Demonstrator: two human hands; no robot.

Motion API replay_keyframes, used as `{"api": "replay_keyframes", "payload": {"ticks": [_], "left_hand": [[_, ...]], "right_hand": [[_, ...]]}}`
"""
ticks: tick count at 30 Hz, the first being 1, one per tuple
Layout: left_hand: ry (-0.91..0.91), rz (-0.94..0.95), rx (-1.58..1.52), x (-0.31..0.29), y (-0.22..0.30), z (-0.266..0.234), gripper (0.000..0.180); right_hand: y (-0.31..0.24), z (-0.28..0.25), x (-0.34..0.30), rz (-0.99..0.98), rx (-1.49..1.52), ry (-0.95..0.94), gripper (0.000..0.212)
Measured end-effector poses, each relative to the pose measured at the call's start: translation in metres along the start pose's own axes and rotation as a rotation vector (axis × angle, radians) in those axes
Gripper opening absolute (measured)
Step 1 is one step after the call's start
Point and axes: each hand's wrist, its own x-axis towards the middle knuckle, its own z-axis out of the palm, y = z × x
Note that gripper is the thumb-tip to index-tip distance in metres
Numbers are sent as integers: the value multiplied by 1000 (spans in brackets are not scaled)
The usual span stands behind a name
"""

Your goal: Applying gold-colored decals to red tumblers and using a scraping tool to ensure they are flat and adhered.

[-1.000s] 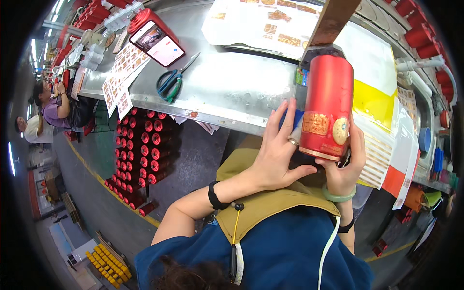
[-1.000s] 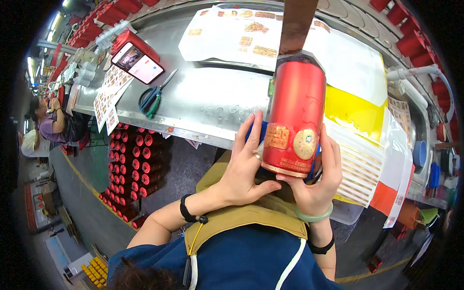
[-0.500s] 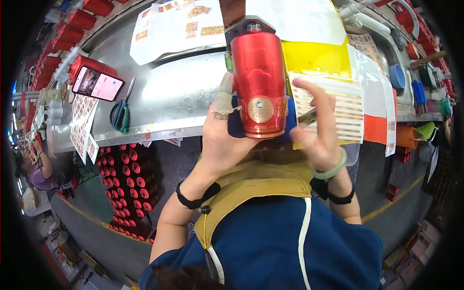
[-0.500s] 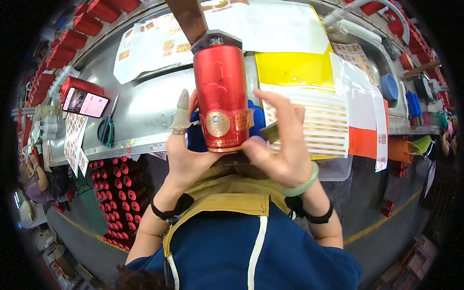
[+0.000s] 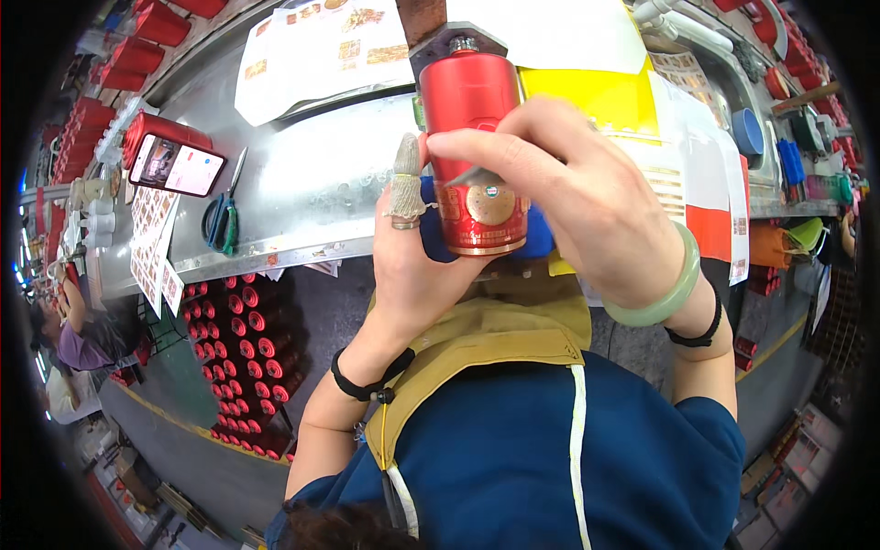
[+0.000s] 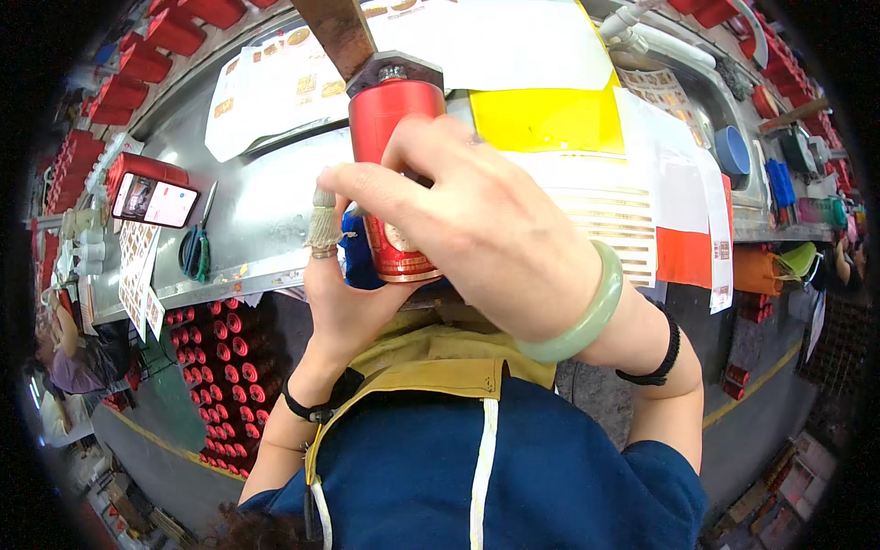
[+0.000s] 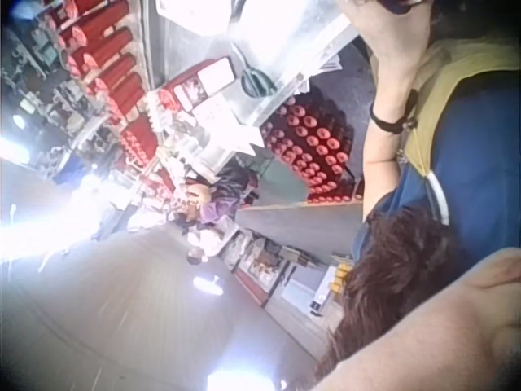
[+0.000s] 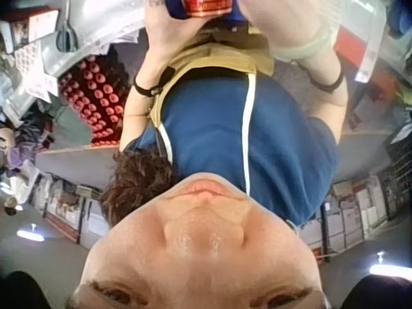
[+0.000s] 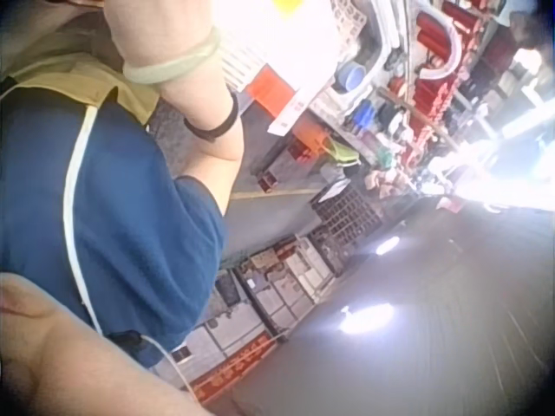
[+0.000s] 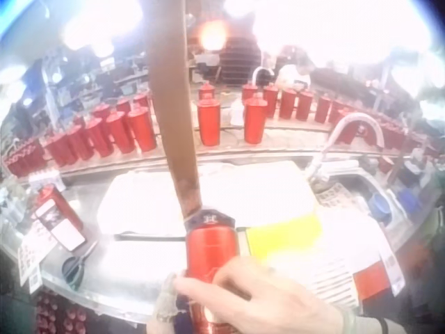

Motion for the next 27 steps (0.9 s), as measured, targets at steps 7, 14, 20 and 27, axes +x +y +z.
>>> {"api": "replay_keyframes", "payload": {"ticks": [7, 14, 20, 27], "left_hand": [[-13, 37, 45, 2, 2, -4, 118], [-132, -44, -118, 6, 7, -14, 116], [-36, -385, -634, 26, 14, 6, 82], [-77, -466, -602, 33, 18, 4, 83]], "right_hand": [[14, 3, 8, -35, -268, 127, 40], [25, -2, -4, 99, -43, 253, 30], [25, 17, -26, 389, 343, 330, 29], [26, 35, -43, 553, 557, 374, 30]]}}
